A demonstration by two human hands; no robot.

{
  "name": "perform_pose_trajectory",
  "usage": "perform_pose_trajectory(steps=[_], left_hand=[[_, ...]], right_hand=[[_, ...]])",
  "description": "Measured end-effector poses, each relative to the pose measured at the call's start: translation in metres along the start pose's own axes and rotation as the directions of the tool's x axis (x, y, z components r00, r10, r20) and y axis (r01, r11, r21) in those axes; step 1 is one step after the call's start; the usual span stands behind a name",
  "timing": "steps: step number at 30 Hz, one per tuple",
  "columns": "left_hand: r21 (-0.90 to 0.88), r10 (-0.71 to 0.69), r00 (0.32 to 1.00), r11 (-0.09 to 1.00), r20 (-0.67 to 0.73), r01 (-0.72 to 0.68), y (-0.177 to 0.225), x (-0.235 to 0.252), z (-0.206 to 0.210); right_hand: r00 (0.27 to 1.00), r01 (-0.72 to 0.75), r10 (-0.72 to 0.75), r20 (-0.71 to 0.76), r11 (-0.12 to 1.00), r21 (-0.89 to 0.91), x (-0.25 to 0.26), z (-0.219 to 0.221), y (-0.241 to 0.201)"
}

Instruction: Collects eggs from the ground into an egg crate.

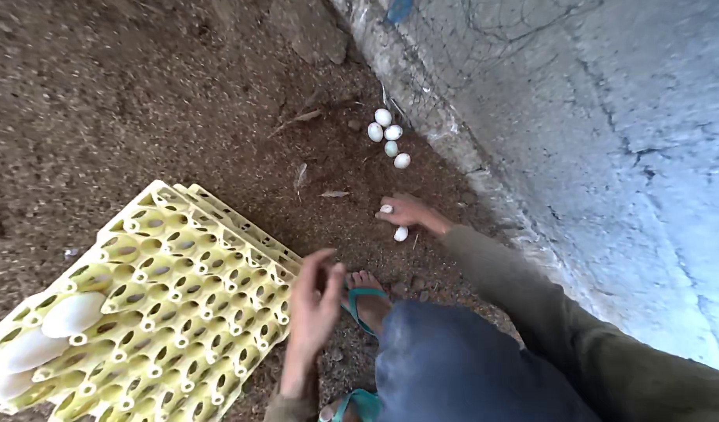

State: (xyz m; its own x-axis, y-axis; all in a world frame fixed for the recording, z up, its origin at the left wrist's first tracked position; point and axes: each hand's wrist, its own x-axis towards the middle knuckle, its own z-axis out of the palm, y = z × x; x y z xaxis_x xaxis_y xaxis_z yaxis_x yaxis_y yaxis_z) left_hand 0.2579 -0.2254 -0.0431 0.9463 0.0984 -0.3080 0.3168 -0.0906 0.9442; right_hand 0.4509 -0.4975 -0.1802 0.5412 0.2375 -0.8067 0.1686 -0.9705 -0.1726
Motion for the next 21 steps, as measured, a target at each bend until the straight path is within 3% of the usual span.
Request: perform_pose_trajectory(steps=[3, 5, 8, 11, 16, 21], left_hand=[[0.203, -0.205, 0.916, 0.969, 0.345, 0.140, -0.023, 0.029, 0.059], [0.336, -0.312, 0.848, 0.926, 0.429, 0.171, -0.041, 0.043, 0.093], [0.491, -0.384, 0.824, 0.858, 0.417, 0.151, -0.067, 0.055, 0.128], [0.594, -0.388, 0.814, 0.802, 0.433, 0.066, -0.076, 0.062, 0.145], [0.753, -0.501, 0.695, 0.652, 0.516, -0.089, -0.074, 0.045, 0.155], [0.799, -0.477, 0.735, 0.583, 0.482, -0.146, -0.096, 0.028, 0.158]], right_hand=[[1.000, 0.007, -0.006, -0.008, 0.996, 0.089, -0.037, 0.028, 0.008], [0.999, 0.012, -0.018, 0.033, 0.983, 0.182, -0.059, 0.031, 0.008], [0.999, 0.049, -0.041, -0.034, 0.957, 0.287, -0.080, 0.044, 0.017], [0.991, 0.044, -0.010, -0.133, 0.966, 0.254, -0.092, 0.059, 0.025], [0.974, -0.079, 0.131, -0.185, 0.960, 0.268, -0.097, 0.074, 0.009], [0.955, -0.075, 0.143, -0.259, 0.964, 0.255, -0.105, 0.084, 0.013]])
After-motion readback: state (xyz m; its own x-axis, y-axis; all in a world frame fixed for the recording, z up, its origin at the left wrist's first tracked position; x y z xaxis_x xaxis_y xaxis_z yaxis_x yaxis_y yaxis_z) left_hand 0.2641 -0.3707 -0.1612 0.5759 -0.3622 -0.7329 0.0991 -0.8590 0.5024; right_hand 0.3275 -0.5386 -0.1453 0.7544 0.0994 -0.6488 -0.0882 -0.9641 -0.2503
